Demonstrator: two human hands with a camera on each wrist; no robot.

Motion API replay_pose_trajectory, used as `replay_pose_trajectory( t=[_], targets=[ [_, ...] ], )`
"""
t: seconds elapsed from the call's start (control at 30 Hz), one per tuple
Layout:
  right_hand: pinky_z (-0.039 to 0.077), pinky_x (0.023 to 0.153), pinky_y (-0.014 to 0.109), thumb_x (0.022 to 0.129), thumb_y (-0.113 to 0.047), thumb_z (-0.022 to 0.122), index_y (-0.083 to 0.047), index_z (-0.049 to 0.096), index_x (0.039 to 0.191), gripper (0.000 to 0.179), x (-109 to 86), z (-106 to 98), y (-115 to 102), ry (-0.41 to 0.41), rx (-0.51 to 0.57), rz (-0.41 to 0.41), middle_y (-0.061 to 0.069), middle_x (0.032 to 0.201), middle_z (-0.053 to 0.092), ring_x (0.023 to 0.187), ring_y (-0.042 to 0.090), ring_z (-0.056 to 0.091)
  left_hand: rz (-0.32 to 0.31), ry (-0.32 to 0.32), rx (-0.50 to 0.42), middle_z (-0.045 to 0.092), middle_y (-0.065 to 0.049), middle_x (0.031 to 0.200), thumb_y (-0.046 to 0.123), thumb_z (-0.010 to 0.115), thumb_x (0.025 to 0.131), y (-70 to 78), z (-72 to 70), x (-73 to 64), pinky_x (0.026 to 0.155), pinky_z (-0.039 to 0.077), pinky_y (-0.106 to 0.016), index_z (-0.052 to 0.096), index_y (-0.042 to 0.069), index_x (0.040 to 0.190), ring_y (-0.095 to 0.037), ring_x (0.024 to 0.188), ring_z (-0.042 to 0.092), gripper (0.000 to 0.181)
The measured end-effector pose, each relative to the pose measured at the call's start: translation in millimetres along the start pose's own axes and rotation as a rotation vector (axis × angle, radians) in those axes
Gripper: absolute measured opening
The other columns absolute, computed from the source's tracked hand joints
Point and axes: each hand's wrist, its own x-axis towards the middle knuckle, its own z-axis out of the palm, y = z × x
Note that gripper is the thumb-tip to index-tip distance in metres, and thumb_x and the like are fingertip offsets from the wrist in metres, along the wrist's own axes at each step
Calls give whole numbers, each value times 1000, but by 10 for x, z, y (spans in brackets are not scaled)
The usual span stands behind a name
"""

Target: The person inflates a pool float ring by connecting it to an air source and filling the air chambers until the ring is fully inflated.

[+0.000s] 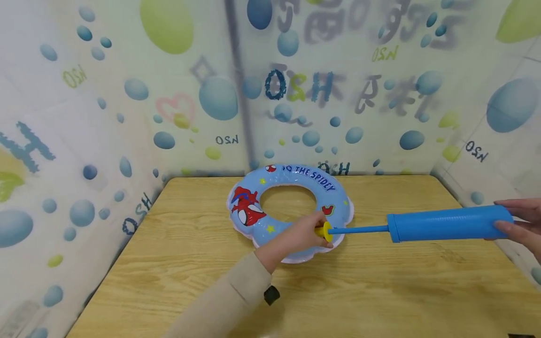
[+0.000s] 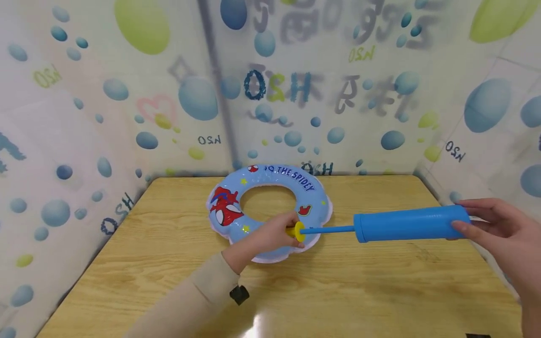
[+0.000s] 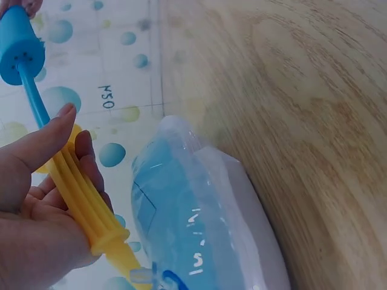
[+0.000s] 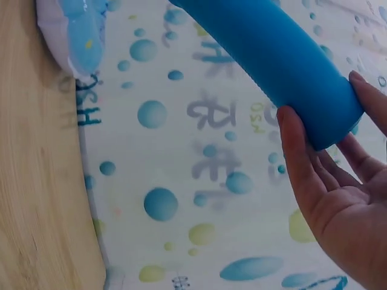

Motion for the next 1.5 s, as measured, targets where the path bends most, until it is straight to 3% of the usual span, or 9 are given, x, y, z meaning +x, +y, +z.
replay_pose_trajectory(
  t=[0.1, 0.17, 0.3, 0.5, 0.73, 0.97, 1.17, 1.33, 1.5],
  targets=[
    [47, 69, 8, 93, 13, 55, -16, 55, 126, 44, 12, 146, -459, -52, 90, -1, -25, 110, 56, 81, -12, 60, -2, -4, 13, 59, 5, 90, 16, 82, 79, -1, -20, 9, 70, 46, -20, 54, 12, 96, -12, 80, 52, 32],
    [47, 72, 9, 94, 9, 57, -22, 56, 122, 42, 12, 235, -702, -79, 82, 38, -26, 110, 56, 83, -12, 60, -5, -5, 11, 59, 5, 90, 16, 82, 79, 0, -29, 6, 70, 46, -20, 55, 12, 96, -13, 80, 52, 33],
    [48, 74, 12, 94, 4, 61, -19, 56, 121, 36, 21, 389, -917, -133, 123, 121, -20, 110, 57, 79, 0, 65, -21, 3, 2, 59, 4, 89, 16, 82, 79, -5, -56, 0, 71, 46, -21, 55, 11, 98, -14, 80, 53, 33],
    [50, 73, 16, 94, -1, 63, -14, 57, 123, 33, -14, 574, -970, -197, 156, 151, -11, 111, 56, 82, 5, 65, -25, 6, 45, 60, 5, 90, 18, 83, 78, -3, -47, 3, 71, 46, -21, 56, 11, 99, -14, 81, 53, 34],
    [53, 69, 19, 90, 4, 66, -9, 61, 117, 30, -50, 791, -983, -243, 314, 207, -7, 100, 67, 80, 11, 68, 9, 18, 63, 60, 3, 93, 16, 82, 78, 12, -13, -16, 70, 46, -19, 57, 10, 99, -12, 82, 52, 33],
    [53, 69, 20, 90, -4, 70, -9, 61, 117, 28, -49, 974, -1028, -264, 245, 234, -14, 101, 65, 87, 4, 66, 2, 23, 84, 65, -2, 103, 15, 83, 78, 27, 8, 1, 78, 48, -22, 58, 8, 103, -13, 89, 57, 36],
    [50, 72, 13, 95, -10, 64, -14, 58, 126, 31, -50, 944, -1017, -216, 217, 233, -24, 112, 58, 94, -6, 60, 5, 17, 61, 62, 3, 96, 18, 81, 80, 52, 30, 39, 76, 47, -21, 56, 11, 103, -11, 84, 55, 34],
    [47, 75, 9, 96, -1, 60, -15, 60, 128, 35, -70, 833, -895, -140, 311, 204, -22, 117, 59, 101, -9, 56, -2, 2, 20, 57, 4, 88, 17, 80, 81, 42, 26, 42, 70, 46, -20, 53, 10, 97, -12, 79, 53, 32],
    [44, 75, 6, 98, -4, 57, -14, 58, 133, 36, -67, 643, -812, -44, 203, 180, -23, 119, 57, 104, -7, 51, -23, -33, 6, 56, 2, 89, 18, 81, 81, 29, -20, 70, 69, 43, -21, 53, 10, 96, -13, 80, 50, 33]
  ],
)
